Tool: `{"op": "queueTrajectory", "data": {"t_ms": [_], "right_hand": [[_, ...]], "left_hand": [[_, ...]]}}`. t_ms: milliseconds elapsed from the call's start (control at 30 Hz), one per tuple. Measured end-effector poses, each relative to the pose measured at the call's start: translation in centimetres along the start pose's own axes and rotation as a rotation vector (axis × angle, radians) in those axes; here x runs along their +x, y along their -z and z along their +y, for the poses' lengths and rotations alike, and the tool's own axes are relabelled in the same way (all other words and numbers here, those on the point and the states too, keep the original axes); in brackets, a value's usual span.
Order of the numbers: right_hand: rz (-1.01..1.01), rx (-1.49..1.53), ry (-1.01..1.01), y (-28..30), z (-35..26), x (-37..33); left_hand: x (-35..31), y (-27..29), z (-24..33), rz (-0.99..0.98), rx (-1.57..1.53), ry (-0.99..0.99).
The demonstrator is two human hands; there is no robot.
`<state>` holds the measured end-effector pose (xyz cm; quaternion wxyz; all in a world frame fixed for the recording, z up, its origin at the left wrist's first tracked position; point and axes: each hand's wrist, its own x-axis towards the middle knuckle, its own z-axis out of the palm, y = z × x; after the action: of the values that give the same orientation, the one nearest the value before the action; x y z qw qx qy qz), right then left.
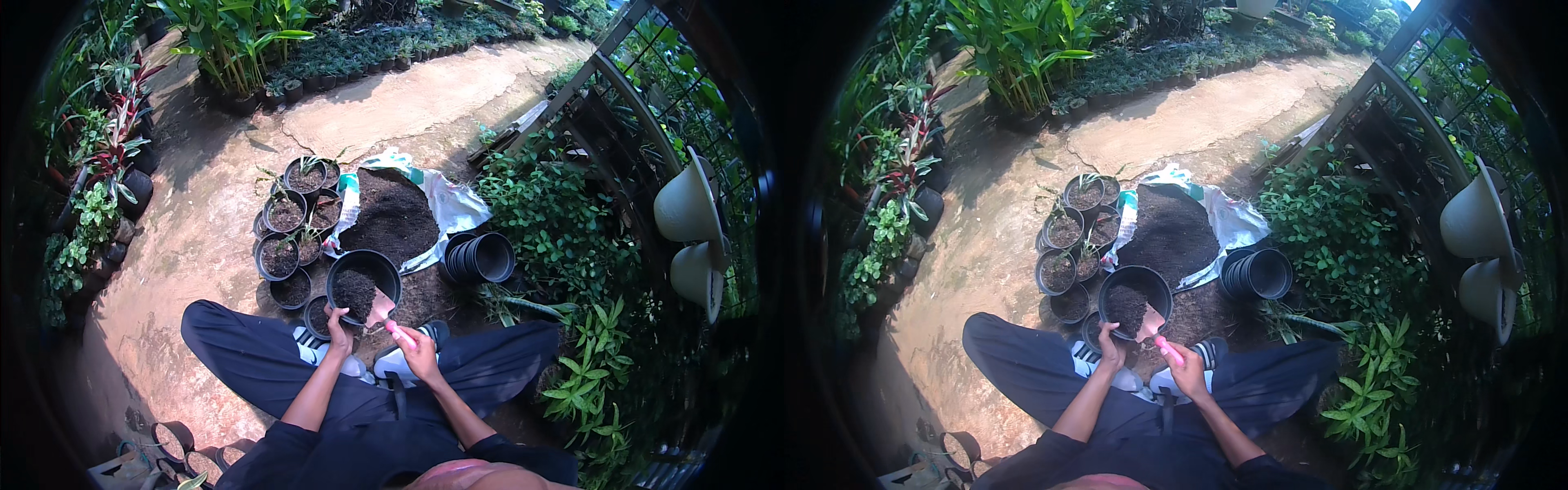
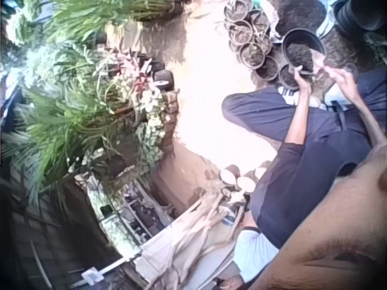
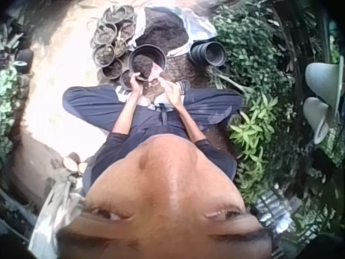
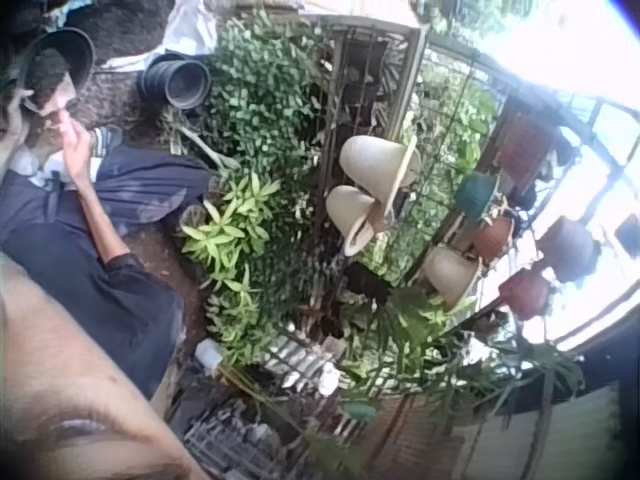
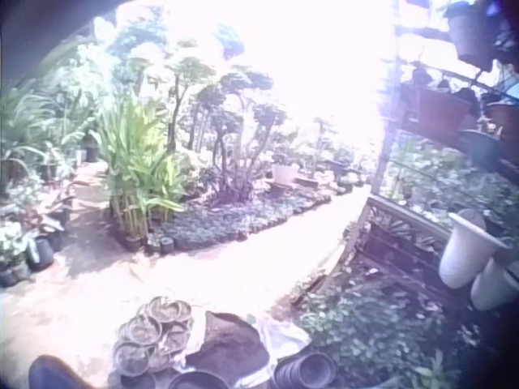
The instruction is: The person sits on the ground and uses a small pink trowel to scoop soil from a large white sack into a black plastic pot. They repeatedly scoop and pour soil until the pot is filled.
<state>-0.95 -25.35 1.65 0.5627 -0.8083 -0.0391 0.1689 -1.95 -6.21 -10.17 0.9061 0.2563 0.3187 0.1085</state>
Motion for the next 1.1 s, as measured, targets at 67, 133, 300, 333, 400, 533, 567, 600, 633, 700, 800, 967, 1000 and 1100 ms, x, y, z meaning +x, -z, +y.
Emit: {"op": "queueTrajectory", "data": {"t_ms": [67, 133, 300, 333, 400, 533, 567, 600, 633, 700, 800, 967, 1000, 1100], "right_hand": [[-0.027, -0.009, -0.012, 0.1, 0.0, 0.1], [-0.07, -0.044, -0.013, 0.4, -0.3, 0.5], [-0.089, -0.136, 0.078, -0.3, -0.9, 1.2], [-0.104, -0.124, 0.066, -0.2, -0.8, 1.3], [-0.136, -0.162, 0.009, -0.4, -1.3, 1.4], [-0.164, -0.119, 0.117, -1.0, -1.4, 1.3], [-0.166, -0.133, 0.091, -1.1, -1.6, 1.3], [-0.167, -0.146, 0.066, -1.3, -2.0, 1.3], [-0.169, -0.159, 0.04, -1.4, -2.3, 1.2], [-0.173, -0.143, 0.114, -1.5, -1.1, 1.4], [-0.196, -0.174, 0.062, -1.3, -2.0, 1.4], [-0.167, -0.171, 0.069, -1.0, -1.6, 1.5], [-0.162, -0.157, 0.043, -0.8, -1.9, 1.5], [-0.137, -0.159, 0.061, -0.7, -1.4, 1.3]], "left_hand": [[0.0, 0.0, 0.0, 0.0, -0.031, -0.019], [-0.2, 0.2, 0.4, -0.009, -0.024, -0.01], [-0.6, -0.2, 1.0, 0.034, -0.025, -0.053], [-0.8, -0.2, 1.2, 0.039, -0.033, -0.045], [-0.8, 0.7, 1.1, 0.048, -0.022, -0.078], [-0.5, 2.3, 1.0, 0.078, -0.071, -0.044], [-0.4, 2.8, 1.0, 0.073, -0.079, -0.045], [-0.3, 3.3, 0.9, 0.068, -0.087, -0.047], [-0.3, 3.7, 0.8, 0.067, -0.089, -0.073], [-0.7, 3.0, 0.9, 0.057, -0.097, -0.113], [-1.0, 3.8, 1.2, 0.047, -0.073, -0.066], [-1.0, 3.8, 1.1, 0.041, -0.087, -0.086], [-1.0, 3.7, 1.1, 0.042, -0.081, -0.09], [-0.8, 3.4, 1.1, 0.041, -0.075, -0.088]]}}
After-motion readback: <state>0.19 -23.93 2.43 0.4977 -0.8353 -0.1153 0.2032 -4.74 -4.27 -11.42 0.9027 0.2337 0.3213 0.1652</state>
